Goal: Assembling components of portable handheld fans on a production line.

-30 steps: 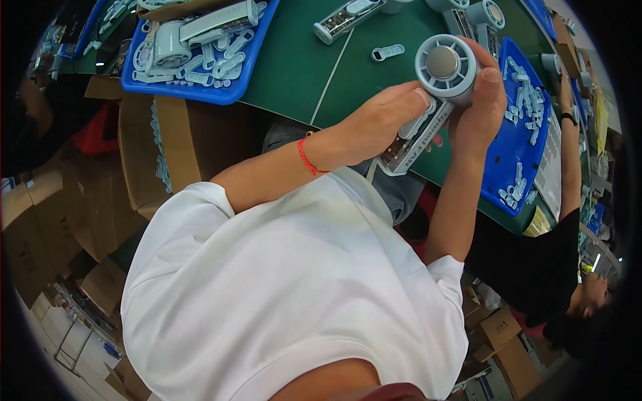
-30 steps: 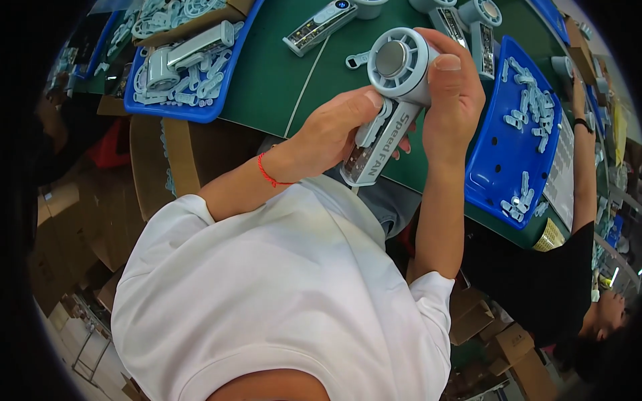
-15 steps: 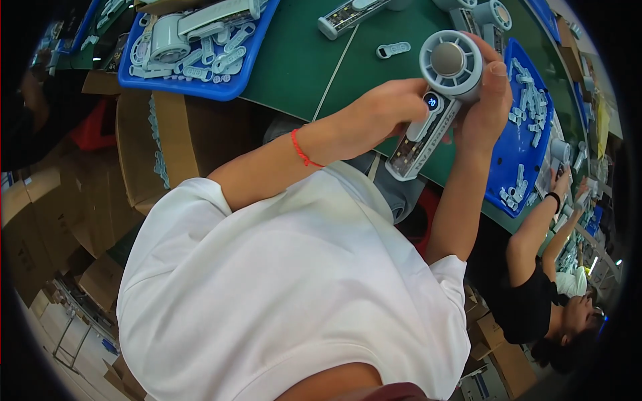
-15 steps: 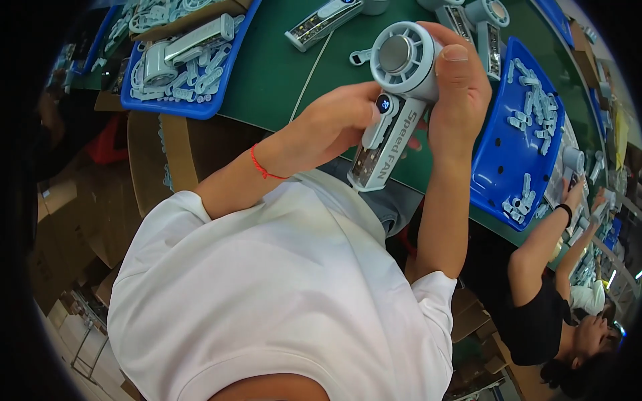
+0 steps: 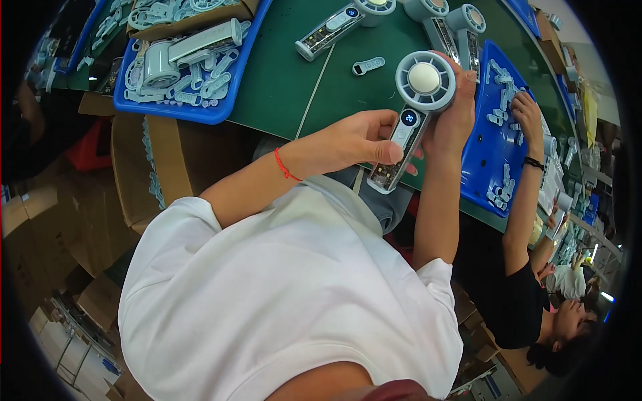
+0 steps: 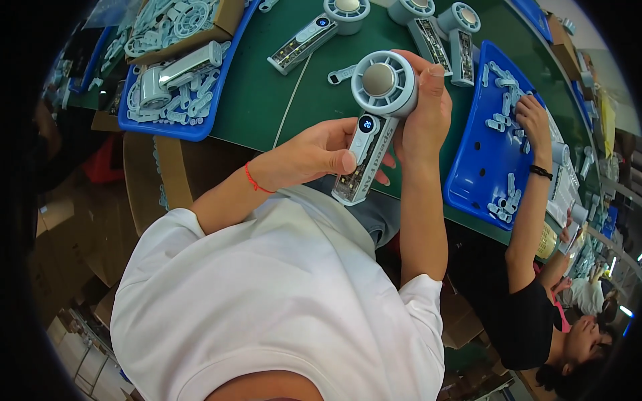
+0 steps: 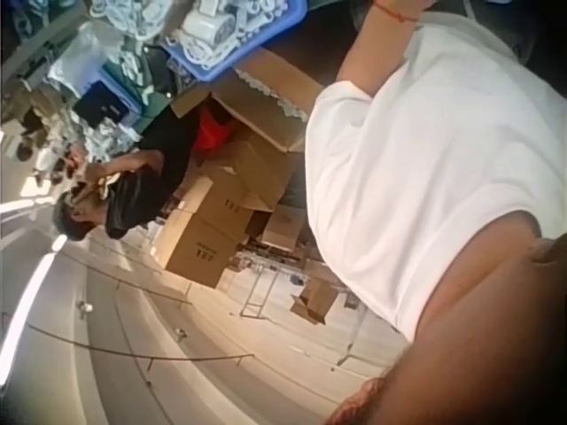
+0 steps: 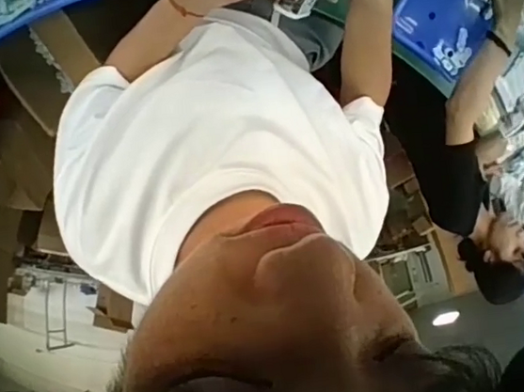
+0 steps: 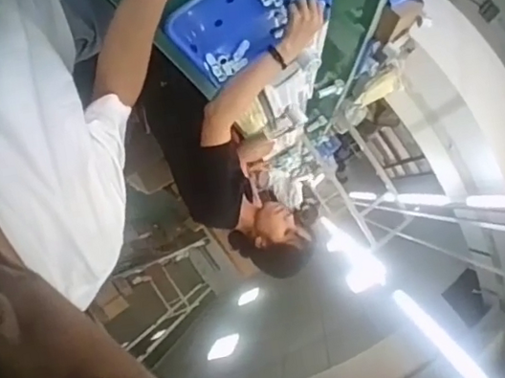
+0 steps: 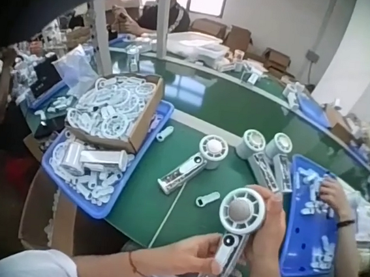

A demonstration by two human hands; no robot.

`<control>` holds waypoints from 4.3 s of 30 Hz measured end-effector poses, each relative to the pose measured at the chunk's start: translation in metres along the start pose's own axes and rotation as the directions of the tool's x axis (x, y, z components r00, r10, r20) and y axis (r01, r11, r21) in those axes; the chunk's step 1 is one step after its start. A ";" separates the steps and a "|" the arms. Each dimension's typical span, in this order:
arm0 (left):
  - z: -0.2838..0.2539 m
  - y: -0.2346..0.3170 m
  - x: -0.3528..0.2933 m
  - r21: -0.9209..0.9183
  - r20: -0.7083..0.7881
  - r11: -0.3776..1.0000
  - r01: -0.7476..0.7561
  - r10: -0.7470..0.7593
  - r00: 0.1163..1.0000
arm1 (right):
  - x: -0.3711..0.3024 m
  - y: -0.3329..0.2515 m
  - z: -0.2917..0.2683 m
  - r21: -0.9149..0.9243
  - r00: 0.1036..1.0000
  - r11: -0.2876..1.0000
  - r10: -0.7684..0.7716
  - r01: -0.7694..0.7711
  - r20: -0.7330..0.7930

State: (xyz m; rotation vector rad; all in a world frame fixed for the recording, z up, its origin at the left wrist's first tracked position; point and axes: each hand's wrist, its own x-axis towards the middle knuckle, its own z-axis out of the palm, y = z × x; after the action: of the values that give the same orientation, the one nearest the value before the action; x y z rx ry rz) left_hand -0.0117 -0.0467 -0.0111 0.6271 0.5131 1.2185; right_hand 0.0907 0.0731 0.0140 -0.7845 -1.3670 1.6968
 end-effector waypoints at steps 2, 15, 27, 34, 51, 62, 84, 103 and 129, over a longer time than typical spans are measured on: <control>0.001 0.000 0.001 0.024 0.002 1.000 -0.008 0.008 1.000 | -0.004 0.002 -0.001 -0.002 0.998 1.000 -0.031 0.031 0.063; -0.007 -0.014 0.007 0.510 -0.309 0.860 0.007 0.176 0.935 | -0.051 0.015 -0.016 0.046 0.952 0.988 0.127 -0.145 0.280; 0.002 -0.024 0.001 0.995 -0.009 -0.082 0.058 0.502 0.865 | -0.064 0.028 -0.026 -0.009 0.941 0.965 0.259 -0.263 0.219; -0.009 -0.026 -0.004 0.998 0.028 0.031 -0.045 0.431 0.902 | -0.063 0.024 -0.019 0.138 0.945 0.949 0.253 -0.284 0.208; -0.008 -0.024 -0.002 0.962 -0.102 0.271 -0.024 0.439 0.893 | -0.063 0.025 -0.008 0.162 0.943 0.933 0.298 -0.321 0.151; 0.002 0.001 0.006 0.780 -0.224 0.598 -0.187 0.545 0.808 | -0.070 0.012 0.011 -0.567 0.997 0.823 -0.061 0.030 -0.036; -0.005 -0.004 0.018 0.938 -0.166 0.336 -0.081 0.646 0.745 | -0.071 0.018 0.007 -0.795 0.950 0.544 -0.289 0.268 0.122; 0.009 -0.001 0.029 0.912 -0.016 0.312 -0.266 0.676 0.737 | -0.080 0.015 -0.004 -0.605 0.965 0.771 -0.261 0.199 -0.015; -0.001 0.003 0.022 0.122 0.003 0.989 -0.083 0.083 0.997 | -0.068 0.005 -0.019 0.067 0.951 0.993 0.077 -0.101 0.300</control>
State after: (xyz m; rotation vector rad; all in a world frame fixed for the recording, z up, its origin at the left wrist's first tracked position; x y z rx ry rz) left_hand -0.0083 -0.0247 -0.0101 0.7570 0.5711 1.2730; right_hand 0.1387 0.0224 0.0041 -0.5671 -1.4684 1.9910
